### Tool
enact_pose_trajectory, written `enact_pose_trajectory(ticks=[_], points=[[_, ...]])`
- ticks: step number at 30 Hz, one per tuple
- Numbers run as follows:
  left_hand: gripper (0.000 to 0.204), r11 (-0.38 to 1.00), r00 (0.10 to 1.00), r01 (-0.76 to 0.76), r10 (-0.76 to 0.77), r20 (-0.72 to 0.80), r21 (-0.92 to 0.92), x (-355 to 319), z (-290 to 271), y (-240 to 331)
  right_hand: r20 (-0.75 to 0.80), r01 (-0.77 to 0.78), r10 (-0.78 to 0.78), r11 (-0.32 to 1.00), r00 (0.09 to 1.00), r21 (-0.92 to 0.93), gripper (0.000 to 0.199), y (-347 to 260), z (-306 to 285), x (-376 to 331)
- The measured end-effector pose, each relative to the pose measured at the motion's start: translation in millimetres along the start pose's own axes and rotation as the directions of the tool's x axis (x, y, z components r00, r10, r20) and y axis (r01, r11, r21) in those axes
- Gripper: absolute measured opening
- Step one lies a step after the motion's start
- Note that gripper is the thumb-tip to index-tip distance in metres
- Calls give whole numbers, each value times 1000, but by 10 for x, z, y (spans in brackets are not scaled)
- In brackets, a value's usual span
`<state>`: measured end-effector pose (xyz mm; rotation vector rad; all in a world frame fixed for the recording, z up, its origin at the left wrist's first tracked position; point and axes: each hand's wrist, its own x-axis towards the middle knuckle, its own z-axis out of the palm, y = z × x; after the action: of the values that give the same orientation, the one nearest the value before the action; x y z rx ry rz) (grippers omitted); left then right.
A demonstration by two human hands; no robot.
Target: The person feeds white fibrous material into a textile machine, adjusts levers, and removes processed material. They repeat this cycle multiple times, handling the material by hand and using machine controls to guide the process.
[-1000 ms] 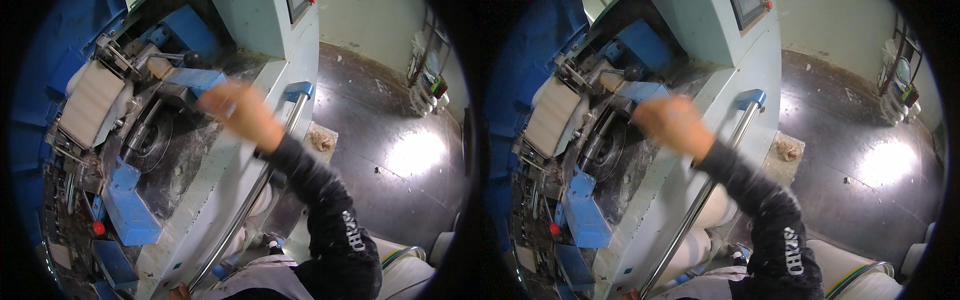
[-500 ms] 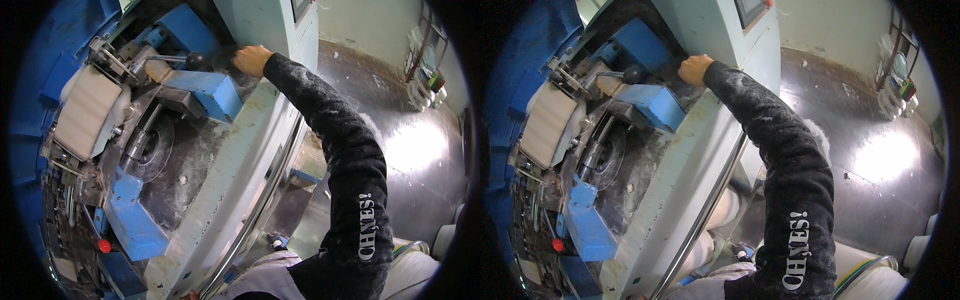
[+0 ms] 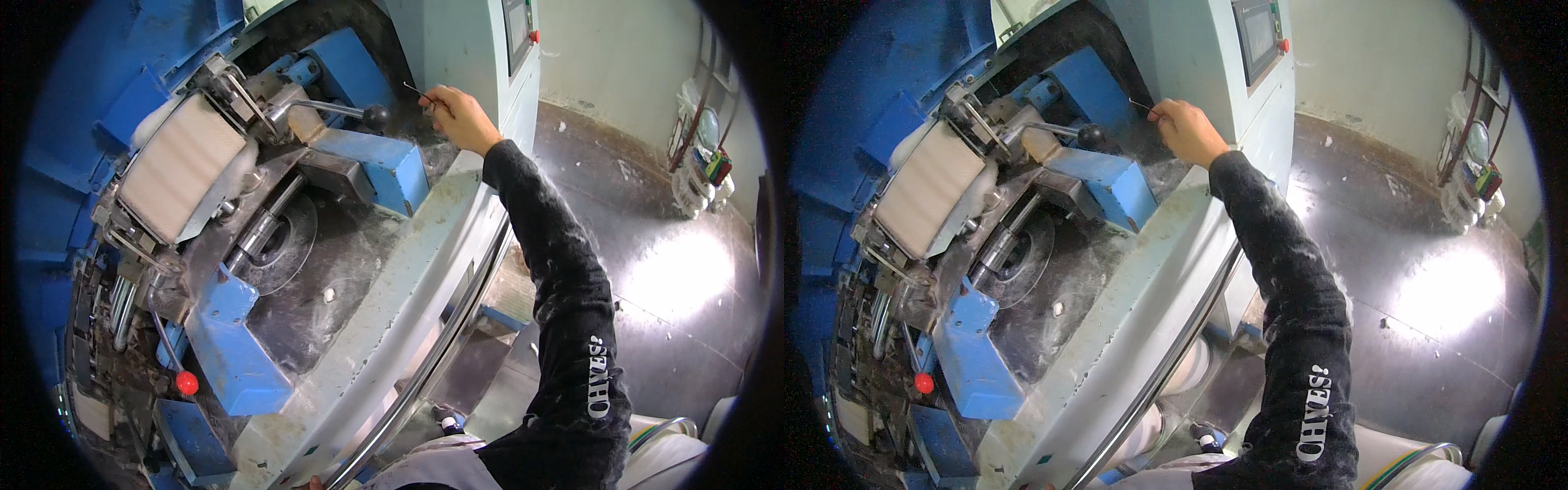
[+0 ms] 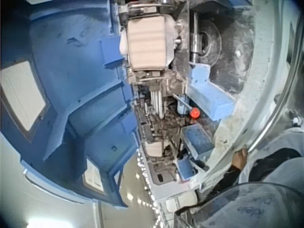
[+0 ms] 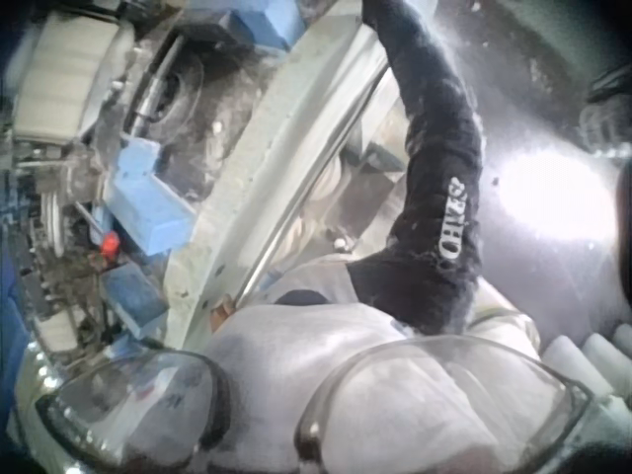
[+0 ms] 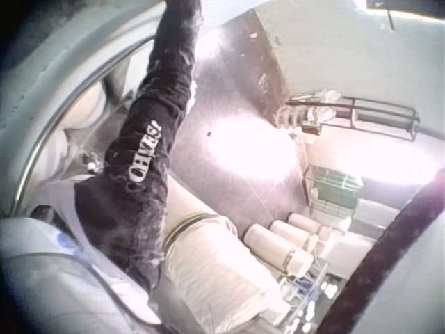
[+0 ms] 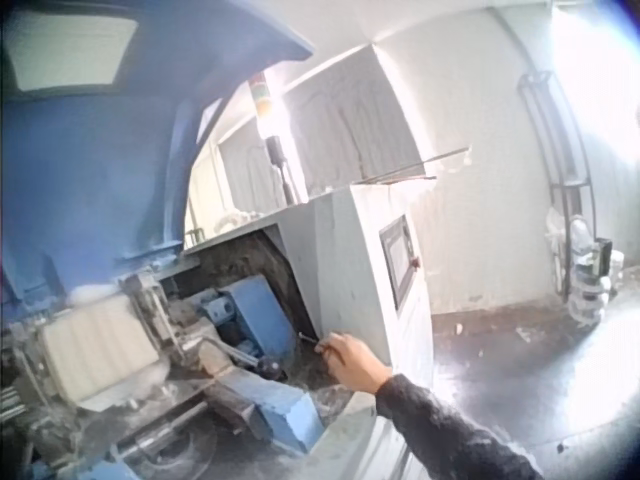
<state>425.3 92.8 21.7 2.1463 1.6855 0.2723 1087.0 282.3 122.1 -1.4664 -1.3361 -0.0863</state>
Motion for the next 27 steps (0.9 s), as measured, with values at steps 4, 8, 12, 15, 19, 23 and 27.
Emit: enact_pose_trajectory(ticks=[4, 8, 12, 15, 19, 23, 27], points=[[27, 999, 999, -41, 41, 30, -4, -6, -16, -32, -44, -93, 103, 977, 994, 193, 22, -434, 2, -112], [27, 993, 974, -113, 105, 200, 29, 74, -125, -9, -136, -31, 59, 980, 989, 198, 23, -822, 40, -175], [29, 978, 897, -198, 156, 414, 60, 129, -280, 55, -241, 14, 7, 996, 970, 84, 18, -1138, 147, -225], [33, 952, 891, -230, 289, 349, -200, 146, -331, 44, -308, 109, -86, 992, 947, 61, 18, -1302, 270, -274], [28, 870, 790, -368, 479, 384, -328, 162, -453, -236, -269, 188, -165, 980, 949, 60, 17, -1441, 406, -432], [45, 945, 704, 157, 96, 704, -287, -31, -770, -796, -304, 108, 21, 909, 952, 402, 26, -1816, 538, -748], [59, 882, 762, -218, 421, 492, -418, -150, -725, -1180, -249, 297, -233, 919, 940, 260, 25, -2663, 696, -1271]])
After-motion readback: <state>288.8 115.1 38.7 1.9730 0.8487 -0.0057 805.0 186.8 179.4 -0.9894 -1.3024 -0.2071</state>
